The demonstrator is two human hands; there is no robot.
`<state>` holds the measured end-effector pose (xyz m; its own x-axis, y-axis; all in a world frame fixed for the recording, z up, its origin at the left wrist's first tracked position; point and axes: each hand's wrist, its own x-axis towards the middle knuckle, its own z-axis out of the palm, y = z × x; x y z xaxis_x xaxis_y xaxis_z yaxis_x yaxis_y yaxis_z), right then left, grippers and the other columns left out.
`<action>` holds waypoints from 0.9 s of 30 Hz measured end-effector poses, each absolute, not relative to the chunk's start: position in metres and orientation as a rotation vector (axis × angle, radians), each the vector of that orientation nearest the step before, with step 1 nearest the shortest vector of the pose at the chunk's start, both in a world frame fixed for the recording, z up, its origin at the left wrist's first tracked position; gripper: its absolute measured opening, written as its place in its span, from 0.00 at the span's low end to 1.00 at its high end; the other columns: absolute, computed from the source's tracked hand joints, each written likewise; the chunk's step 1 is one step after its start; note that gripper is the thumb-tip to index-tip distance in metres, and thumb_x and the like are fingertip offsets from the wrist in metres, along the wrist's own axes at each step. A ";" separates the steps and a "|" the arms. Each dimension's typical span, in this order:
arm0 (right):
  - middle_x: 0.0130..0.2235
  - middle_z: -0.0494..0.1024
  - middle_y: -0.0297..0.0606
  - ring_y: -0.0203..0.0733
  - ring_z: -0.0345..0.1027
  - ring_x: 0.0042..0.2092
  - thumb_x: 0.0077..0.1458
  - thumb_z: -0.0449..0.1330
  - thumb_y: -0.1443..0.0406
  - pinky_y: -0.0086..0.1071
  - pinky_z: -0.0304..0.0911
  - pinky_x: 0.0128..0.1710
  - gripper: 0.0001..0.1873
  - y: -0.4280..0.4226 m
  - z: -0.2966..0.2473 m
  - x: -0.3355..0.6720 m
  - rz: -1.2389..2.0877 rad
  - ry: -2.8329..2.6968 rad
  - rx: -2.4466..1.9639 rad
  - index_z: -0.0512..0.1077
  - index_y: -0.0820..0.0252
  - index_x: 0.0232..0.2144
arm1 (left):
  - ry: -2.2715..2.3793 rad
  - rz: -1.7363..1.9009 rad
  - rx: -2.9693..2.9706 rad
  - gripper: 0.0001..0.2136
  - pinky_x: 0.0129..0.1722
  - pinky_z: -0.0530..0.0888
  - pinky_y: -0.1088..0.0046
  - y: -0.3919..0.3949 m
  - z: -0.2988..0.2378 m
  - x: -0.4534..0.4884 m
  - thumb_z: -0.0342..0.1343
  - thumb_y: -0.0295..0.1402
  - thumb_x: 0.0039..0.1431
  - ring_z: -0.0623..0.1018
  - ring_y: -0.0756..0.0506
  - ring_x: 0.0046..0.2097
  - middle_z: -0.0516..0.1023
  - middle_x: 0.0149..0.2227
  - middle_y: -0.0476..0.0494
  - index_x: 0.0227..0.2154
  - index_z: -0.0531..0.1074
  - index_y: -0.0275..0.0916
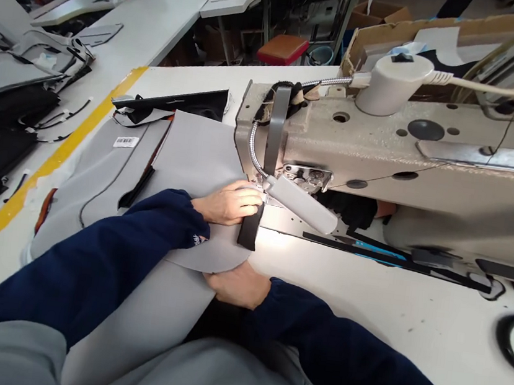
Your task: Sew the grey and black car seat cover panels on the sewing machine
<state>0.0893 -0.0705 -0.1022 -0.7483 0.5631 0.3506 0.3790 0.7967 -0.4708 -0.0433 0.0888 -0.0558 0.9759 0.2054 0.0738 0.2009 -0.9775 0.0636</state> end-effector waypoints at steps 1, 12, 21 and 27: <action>0.50 0.79 0.44 0.52 0.72 0.52 0.51 0.56 0.75 0.43 0.67 0.49 0.22 -0.072 -0.103 0.089 0.508 -2.500 -0.709 0.78 0.53 0.46 | 0.295 0.085 3.073 0.13 0.65 0.60 0.57 0.091 -0.054 -0.041 0.46 0.27 0.64 0.73 0.42 0.57 0.76 0.52 0.36 0.43 0.76 0.38; 0.33 0.80 0.43 0.45 0.72 0.33 0.60 0.52 0.74 0.38 0.61 0.35 0.13 -0.064 -0.090 0.089 0.113 -2.868 -0.789 0.75 0.63 0.40 | 0.504 0.008 3.062 0.17 0.57 0.64 0.61 0.080 -0.072 -0.053 0.42 0.28 0.68 0.70 0.44 0.60 0.70 0.62 0.45 0.49 0.74 0.41; 0.31 0.77 0.40 0.42 0.68 0.30 0.58 0.52 0.74 0.36 0.50 0.30 0.11 -0.036 -0.092 0.100 0.149 -2.899 -0.825 0.74 0.62 0.34 | 0.603 0.030 2.944 0.20 0.56 0.65 0.61 0.104 -0.080 -0.040 0.44 0.26 0.63 0.70 0.44 0.59 0.74 0.59 0.44 0.52 0.75 0.43; 0.31 0.77 0.40 0.44 0.68 0.34 0.54 0.55 0.73 0.37 0.51 0.32 0.09 -0.016 -0.091 0.111 0.207 -2.865 -0.881 0.74 0.61 0.34 | 0.645 0.051 2.963 0.20 0.57 0.64 0.61 0.125 -0.084 -0.032 0.45 0.24 0.61 0.72 0.43 0.54 0.77 0.53 0.41 0.50 0.76 0.42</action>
<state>0.1113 -0.0161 -0.0905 -0.8196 0.5658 0.0902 0.5470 0.8195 -0.1706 -0.0317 0.1251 -0.0842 0.9093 0.4159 0.0099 0.4123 -0.9040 0.1129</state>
